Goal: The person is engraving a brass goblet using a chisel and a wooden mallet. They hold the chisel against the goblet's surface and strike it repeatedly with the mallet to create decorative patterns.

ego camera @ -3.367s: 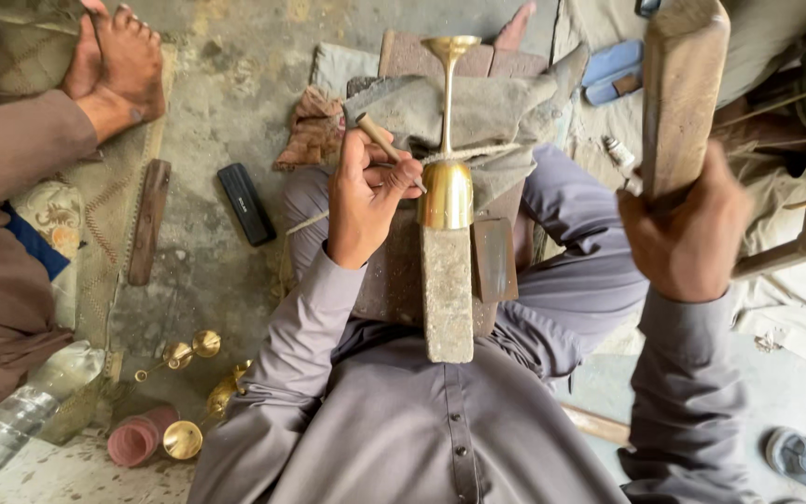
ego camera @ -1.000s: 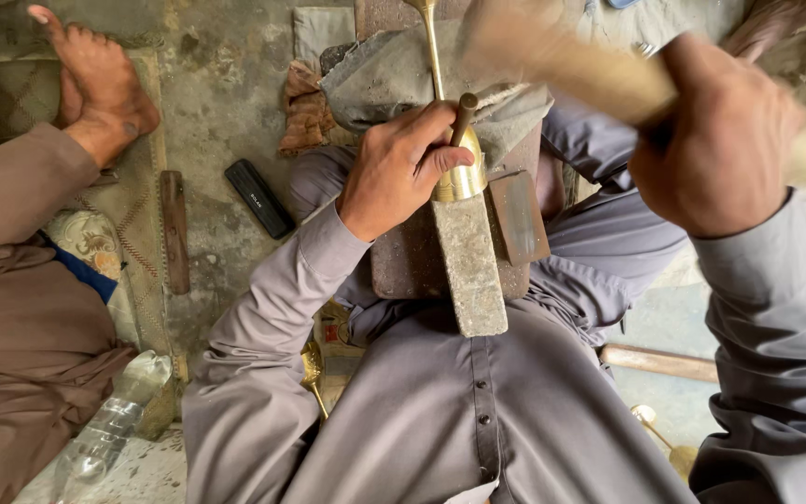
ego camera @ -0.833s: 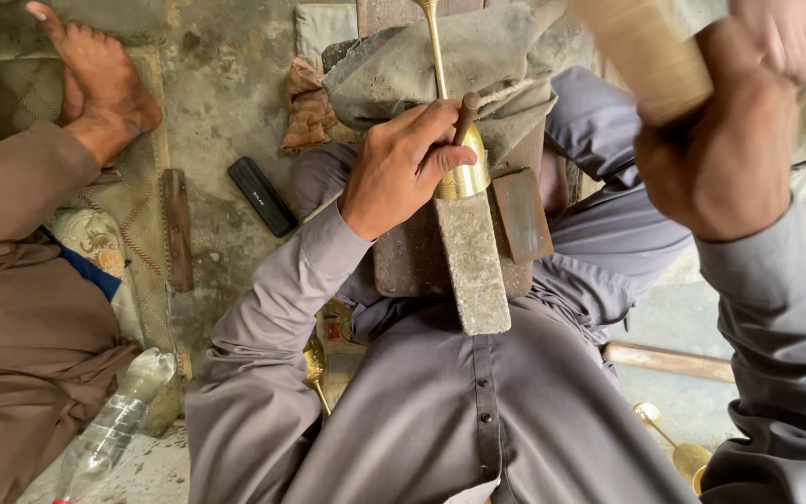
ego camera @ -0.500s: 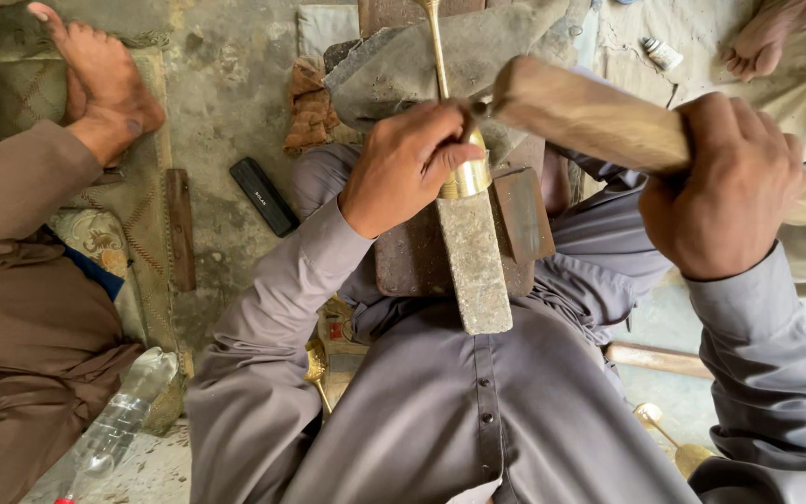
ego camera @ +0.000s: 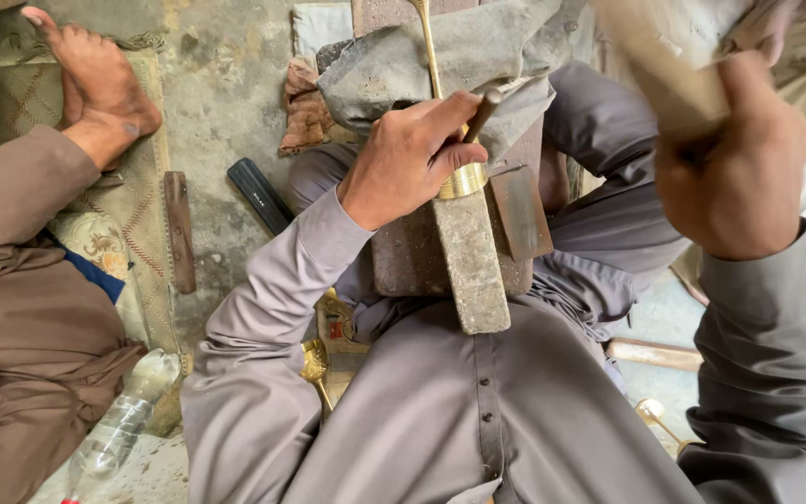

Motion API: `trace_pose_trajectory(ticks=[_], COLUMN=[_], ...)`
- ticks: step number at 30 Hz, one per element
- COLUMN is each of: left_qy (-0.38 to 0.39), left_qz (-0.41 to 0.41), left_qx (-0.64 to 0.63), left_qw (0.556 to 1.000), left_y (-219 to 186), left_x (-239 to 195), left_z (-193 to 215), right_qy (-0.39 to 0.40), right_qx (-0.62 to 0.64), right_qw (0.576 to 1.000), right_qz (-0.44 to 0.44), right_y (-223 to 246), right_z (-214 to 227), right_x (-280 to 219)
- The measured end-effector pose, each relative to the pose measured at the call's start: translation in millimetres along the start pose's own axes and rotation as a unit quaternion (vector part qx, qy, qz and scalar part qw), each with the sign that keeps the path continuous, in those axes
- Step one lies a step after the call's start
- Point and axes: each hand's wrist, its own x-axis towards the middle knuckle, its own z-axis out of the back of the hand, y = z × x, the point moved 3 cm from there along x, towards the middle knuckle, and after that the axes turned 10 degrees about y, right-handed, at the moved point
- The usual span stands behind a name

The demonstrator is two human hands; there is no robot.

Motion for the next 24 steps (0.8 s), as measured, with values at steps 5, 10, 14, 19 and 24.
trace_pose_trajectory(ticks=[5,10,14,19,24], left_qy=[0.058,0.142,0.211,0.223,0.187], left_qz=[-0.022,-0.038,-0.080,-0.122,-0.173], left_qx=[0.017,-0.023,0.038,0.059,0.169], left_qw=[0.998,0.989,0.973,0.965,0.952], left_y=[-3.0,-6.2,-10.9,-19.1,-28.6], left_x=[8.0,19.0,24.6,24.4,16.5], left_z=[-0.3,-1.9,1.5,8.5,8.8], right_qy=[-0.080,-0.137,-0.148,-0.225,-0.292], right_qx=[0.206,0.104,-0.034,0.023,0.115], right_qw=[0.961,0.971,0.972,0.957,0.935], right_qz=[-0.168,-0.165,-0.179,-0.184,-0.164], right_y=[-16.5,-23.2,-26.9,-22.8,-21.0], right_z=[-28.2,-69.6,-97.3,-127.7,-134.1], right_x=[-15.8,-65.9,-92.8,-115.7,-116.0])
